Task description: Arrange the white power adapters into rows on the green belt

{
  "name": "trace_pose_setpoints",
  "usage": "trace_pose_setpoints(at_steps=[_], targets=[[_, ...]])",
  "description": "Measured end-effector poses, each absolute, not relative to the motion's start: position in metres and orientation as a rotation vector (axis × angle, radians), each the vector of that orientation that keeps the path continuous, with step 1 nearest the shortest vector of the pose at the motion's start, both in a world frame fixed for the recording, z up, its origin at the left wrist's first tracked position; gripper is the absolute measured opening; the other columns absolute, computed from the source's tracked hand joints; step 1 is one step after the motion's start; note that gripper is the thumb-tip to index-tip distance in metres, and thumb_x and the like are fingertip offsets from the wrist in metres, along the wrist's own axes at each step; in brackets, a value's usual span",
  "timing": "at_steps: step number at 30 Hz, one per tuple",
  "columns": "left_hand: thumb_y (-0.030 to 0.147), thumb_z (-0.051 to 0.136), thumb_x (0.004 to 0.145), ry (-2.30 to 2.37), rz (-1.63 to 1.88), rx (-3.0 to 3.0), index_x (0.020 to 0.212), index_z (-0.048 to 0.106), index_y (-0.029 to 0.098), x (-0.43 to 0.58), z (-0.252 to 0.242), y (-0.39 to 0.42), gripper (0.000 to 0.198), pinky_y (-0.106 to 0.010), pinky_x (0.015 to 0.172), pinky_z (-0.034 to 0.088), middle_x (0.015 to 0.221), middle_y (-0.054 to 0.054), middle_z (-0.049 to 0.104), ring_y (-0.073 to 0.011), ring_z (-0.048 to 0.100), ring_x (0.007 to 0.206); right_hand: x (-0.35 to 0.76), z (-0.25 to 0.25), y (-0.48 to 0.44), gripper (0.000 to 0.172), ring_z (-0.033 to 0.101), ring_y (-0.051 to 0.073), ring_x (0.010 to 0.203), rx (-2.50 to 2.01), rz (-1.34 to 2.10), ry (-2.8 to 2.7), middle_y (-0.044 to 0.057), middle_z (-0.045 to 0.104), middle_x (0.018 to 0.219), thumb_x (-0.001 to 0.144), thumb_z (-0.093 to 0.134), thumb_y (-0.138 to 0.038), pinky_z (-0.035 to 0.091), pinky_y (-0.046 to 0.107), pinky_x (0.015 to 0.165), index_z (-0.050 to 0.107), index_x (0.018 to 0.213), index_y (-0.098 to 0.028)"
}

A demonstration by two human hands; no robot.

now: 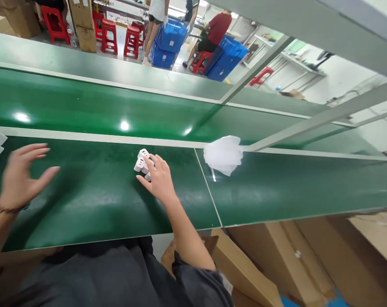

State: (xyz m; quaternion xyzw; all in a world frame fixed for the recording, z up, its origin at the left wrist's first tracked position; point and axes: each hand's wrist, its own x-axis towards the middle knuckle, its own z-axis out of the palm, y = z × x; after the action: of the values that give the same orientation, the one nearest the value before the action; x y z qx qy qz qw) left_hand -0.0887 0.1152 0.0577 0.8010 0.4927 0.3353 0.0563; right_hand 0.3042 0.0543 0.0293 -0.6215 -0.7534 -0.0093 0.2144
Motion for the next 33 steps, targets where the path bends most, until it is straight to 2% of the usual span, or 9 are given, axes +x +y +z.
trace_pose_setpoints(at_steps=[3,7,8,11,14,21,25,28,33], targets=[[0.043,0.065,0.089,0.889,0.727,2.697,0.151,0.036,0.03,0.014,0.052,0.148,0.069,-0.05,0.121,0.035,0.157,-0.01,0.039,-0.0304,0.04,0.144,0.322,0.015,0.047,0.067,0.054,0.034,0.131,-1.913,0.107,-2.028,0.015,0.053,0.148,0.092,0.059,-0.053,0.053,0.051,0.101,0.046,0.149,-0.019],[0.036,0.084,0.069,0.48,0.246,2.759,0.158,0.026,0.021,0.123,0.033,0.191,0.107,-0.054,0.126,0.02,0.167,-0.018,0.016,-0.0396,0.014,0.155,0.314,-0.001,0.045,0.054,0.06,0.028,0.121,-1.961,0.152,-1.918,0.01,0.064,0.136,0.097,0.052,-0.044,0.059,0.041,0.088,0.048,0.147,-0.024],[0.033,0.085,0.065,0.454,0.161,2.736,0.157,0.028,0.021,0.139,0.028,0.198,0.109,-0.056,0.124,0.022,0.167,-0.018,0.017,-0.0414,0.015,0.154,0.313,-0.003,0.045,0.053,0.06,0.028,0.12,-1.959,0.139,-1.897,0.01,0.065,0.133,0.097,0.052,-0.043,0.058,0.04,0.088,0.049,0.146,-0.024],[0.032,0.08,0.071,0.431,0.066,2.66,0.152,0.039,0.02,0.157,0.018,0.212,0.092,-0.05,0.12,0.034,0.16,-0.017,0.034,-0.0375,0.034,0.147,0.313,-0.005,0.047,0.05,0.061,0.027,0.115,-1.955,0.128,-1.878,0.009,0.068,0.128,0.096,0.053,-0.041,0.057,0.039,0.088,0.052,0.143,-0.023],[0.034,0.075,0.076,0.475,0.12,2.632,0.149,0.042,0.019,0.14,0.013,0.215,0.082,-0.045,0.116,0.039,0.152,-0.017,0.042,-0.0328,0.045,0.139,0.317,-0.004,0.051,0.048,0.062,0.027,0.11,-1.959,0.145,-1.885,0.008,0.068,0.126,0.095,0.055,-0.039,0.056,0.038,0.087,0.053,0.141,-0.023],[0.03,0.071,0.077,0.623,0.198,2.583,0.15,0.039,0.026,0.039,0.014,0.199,0.079,-0.043,0.113,0.043,0.148,-0.012,0.044,-0.03,0.046,0.137,0.295,-0.001,0.078,0.048,0.064,0.025,0.104,-1.798,0.259,-2.076,0.008,0.07,0.117,0.094,0.057,-0.039,0.056,0.035,0.081,0.053,0.139,-0.024],[0.028,0.067,0.08,0.855,0.203,2.538,0.15,0.037,0.024,-0.029,0.023,0.184,0.076,-0.041,0.116,0.04,0.149,-0.013,0.042,-0.0287,0.043,0.139,0.256,0.002,0.103,0.047,0.065,0.025,0.104,-1.597,0.323,-2.232,0.009,0.069,0.12,0.094,0.057,-0.04,0.056,0.034,0.077,0.053,0.139,-0.023],[0.02,0.064,0.076,1.089,0.202,2.507,0.149,0.038,0.022,-0.077,0.031,0.175,0.077,-0.043,0.117,0.038,0.15,-0.013,0.041,-0.0286,0.045,0.138,0.215,0.004,0.124,0.048,0.064,0.026,0.106,-1.486,0.344,-2.345,0.01,0.069,0.121,0.096,0.055,-0.04,0.056,0.035,0.077,0.052,0.14,-0.022],[0.012,0.058,0.069,1.547,0.161,2.348,0.143,0.041,0.02,-0.142,0.039,0.164,0.076,-0.043,0.109,0.047,0.15,-0.013,0.041,-0.0283,0.05,0.134,0.133,0.006,0.157,0.049,0.062,0.027,0.112,-1.315,0.381,-2.491,0.011,0.067,0.126,0.095,0.055,-0.038,0.056,0.035,0.08,0.05,0.141,-0.022]])
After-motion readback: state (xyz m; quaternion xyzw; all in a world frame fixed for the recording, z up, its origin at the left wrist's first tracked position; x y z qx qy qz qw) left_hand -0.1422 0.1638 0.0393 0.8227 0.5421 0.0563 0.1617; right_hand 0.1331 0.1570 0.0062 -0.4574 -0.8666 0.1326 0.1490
